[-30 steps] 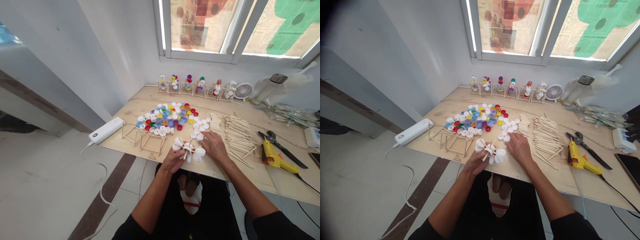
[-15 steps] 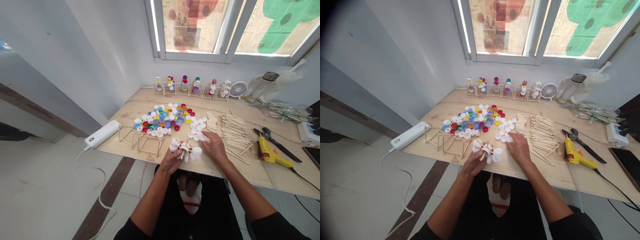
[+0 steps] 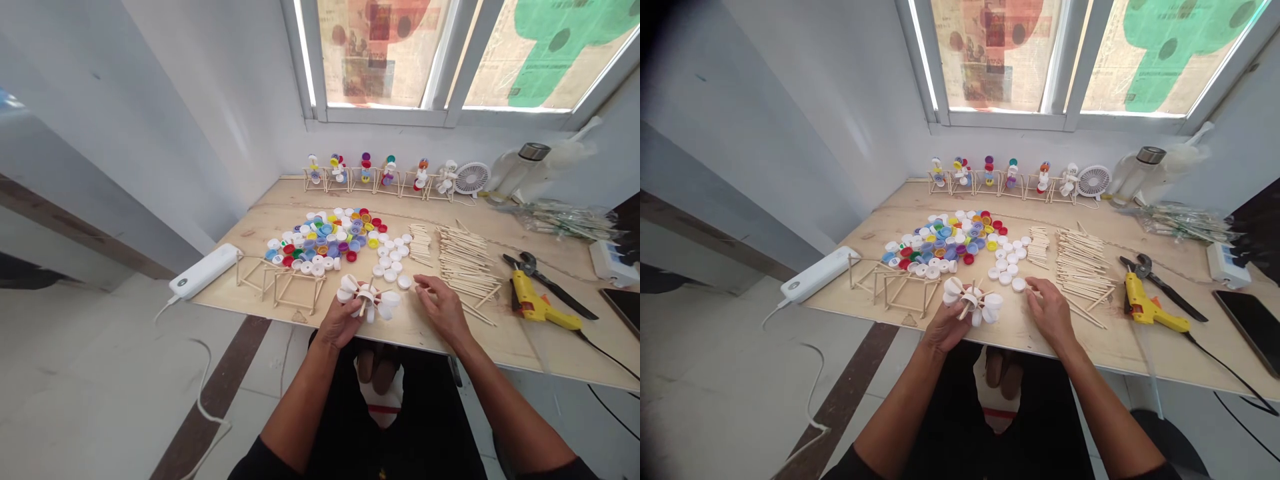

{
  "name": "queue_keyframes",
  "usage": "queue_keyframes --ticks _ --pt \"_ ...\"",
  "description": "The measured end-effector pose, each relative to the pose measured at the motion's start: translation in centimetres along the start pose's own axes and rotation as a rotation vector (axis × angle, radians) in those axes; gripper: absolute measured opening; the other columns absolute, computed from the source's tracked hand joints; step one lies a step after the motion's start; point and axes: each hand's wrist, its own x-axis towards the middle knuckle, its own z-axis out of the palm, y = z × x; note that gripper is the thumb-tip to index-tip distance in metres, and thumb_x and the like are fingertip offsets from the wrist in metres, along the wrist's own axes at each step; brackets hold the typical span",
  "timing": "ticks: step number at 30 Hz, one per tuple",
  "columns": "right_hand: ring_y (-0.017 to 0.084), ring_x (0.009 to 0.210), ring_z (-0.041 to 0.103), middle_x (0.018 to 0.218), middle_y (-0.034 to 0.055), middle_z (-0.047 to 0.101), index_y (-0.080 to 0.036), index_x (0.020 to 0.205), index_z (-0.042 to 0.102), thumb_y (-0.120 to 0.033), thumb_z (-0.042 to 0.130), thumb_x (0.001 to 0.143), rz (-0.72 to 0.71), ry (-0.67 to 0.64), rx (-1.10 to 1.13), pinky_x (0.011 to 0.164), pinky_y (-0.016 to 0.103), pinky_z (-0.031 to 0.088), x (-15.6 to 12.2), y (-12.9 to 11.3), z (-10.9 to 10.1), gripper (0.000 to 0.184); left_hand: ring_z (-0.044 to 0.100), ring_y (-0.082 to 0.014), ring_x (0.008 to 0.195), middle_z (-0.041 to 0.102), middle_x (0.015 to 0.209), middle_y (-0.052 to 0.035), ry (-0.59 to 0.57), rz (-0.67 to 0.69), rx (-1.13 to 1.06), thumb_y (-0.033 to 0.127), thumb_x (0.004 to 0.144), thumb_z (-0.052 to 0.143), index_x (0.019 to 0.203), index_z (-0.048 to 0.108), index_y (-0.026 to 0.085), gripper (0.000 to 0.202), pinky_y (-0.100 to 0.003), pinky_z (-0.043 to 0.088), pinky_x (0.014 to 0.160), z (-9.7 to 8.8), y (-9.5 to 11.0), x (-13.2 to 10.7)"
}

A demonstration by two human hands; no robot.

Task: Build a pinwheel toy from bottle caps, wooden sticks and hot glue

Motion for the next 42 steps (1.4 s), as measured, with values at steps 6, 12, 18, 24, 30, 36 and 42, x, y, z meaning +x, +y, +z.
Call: queue_keyframes --ticks 6,12,18,24,30,36,42 --pt "0.015 0.066 0.059 0.081 0.0068 0.068 -0.016 0.094 0.066 -0.049 0.050 0.085 0.297 -0.070 0.414 0.065 0.027 0.049 -4.0 -0.2 -1.7 0.038 0.066 -0.0219 0.090 0.068 0.089 -0.0042 0.006 0.007 0.013 0.021 0.060 0.080 0.094 0.062 0.018 0.039 -0.037 0.046 0.090 0.0 0.0 0.1" --pt "0.016 0.070 0.060 0.078 0.0066 0.067 -0.015 0.090 0.067 -0.053 0.053 0.083 0.342 -0.117 0.467 0.065 0.026 0.050 -5.8 -0.1 -1.6 0.041 0.067 -0.0207 0.084 0.070 0.086 -0.0033 0.032 -0.007 0.042 0.019 0.059 0.081 0.091 0.063 0.017 0.038 -0.033 0.049 0.082 0.9 0.3 0.1" --pt "0.018 0.072 0.062 0.079 0.0073 0.069 -0.015 0.090 0.067 -0.053 0.052 0.083 0.323 -0.106 0.429 0.067 0.029 0.051 -5.9 0.2 -1.1 0.041 0.067 -0.0179 0.080 0.070 0.085 -0.0032 0.049 -0.020 0.090 0.016 0.059 0.081 0.092 0.064 0.016 0.038 -0.026 0.050 0.074 1.6 0.5 0.4" --pt "0.017 0.069 0.060 0.079 0.0072 0.069 -0.016 0.092 0.067 -0.051 0.049 0.086 0.276 -0.115 0.363 0.064 0.028 0.050 -6.2 -0.1 -1.4 0.040 0.067 -0.0202 0.086 0.069 0.085 -0.0024 0.075 -0.010 0.057 0.016 0.058 0.081 0.091 0.064 0.017 0.036 -0.030 0.050 0.079 1.4 0.0 1.1" --pt "0.015 0.063 0.057 0.075 0.0058 0.066 -0.016 0.093 0.066 -0.051 0.047 0.087 0.261 -0.127 0.329 0.058 0.026 0.047 -6.2 -0.2 -1.5 0.041 0.066 -0.0197 0.087 0.069 0.090 -0.0027 0.117 -0.031 0.045 0.017 0.058 0.081 0.094 0.064 0.016 0.039 -0.031 0.050 0.080 0.8 -0.4 1.2" --pt "0.016 0.062 0.058 0.070 0.0045 0.065 -0.016 0.092 0.068 -0.051 0.046 0.087 0.249 -0.097 0.299 0.059 0.025 0.047 -6.3 -0.3 -1.3 0.042 0.066 -0.0166 0.083 0.069 0.088 -0.0026 0.117 -0.039 0.042 0.015 0.057 0.082 0.091 0.065 0.016 0.038 -0.028 0.051 0.078 0.8 -0.4 1.1" --pt "0.016 0.065 0.060 0.070 0.0040 0.065 -0.016 0.094 0.068 -0.049 0.046 0.087 0.251 -0.107 0.270 0.061 0.026 0.048 -6.4 -0.3 -1.3 0.040 0.066 -0.0175 0.085 0.069 0.087 -0.0026 0.102 -0.012 0.010 0.016 0.058 0.081 0.087 0.064 0.016 0.034 -0.029 0.050 0.079 1.3 -0.5 0.9"
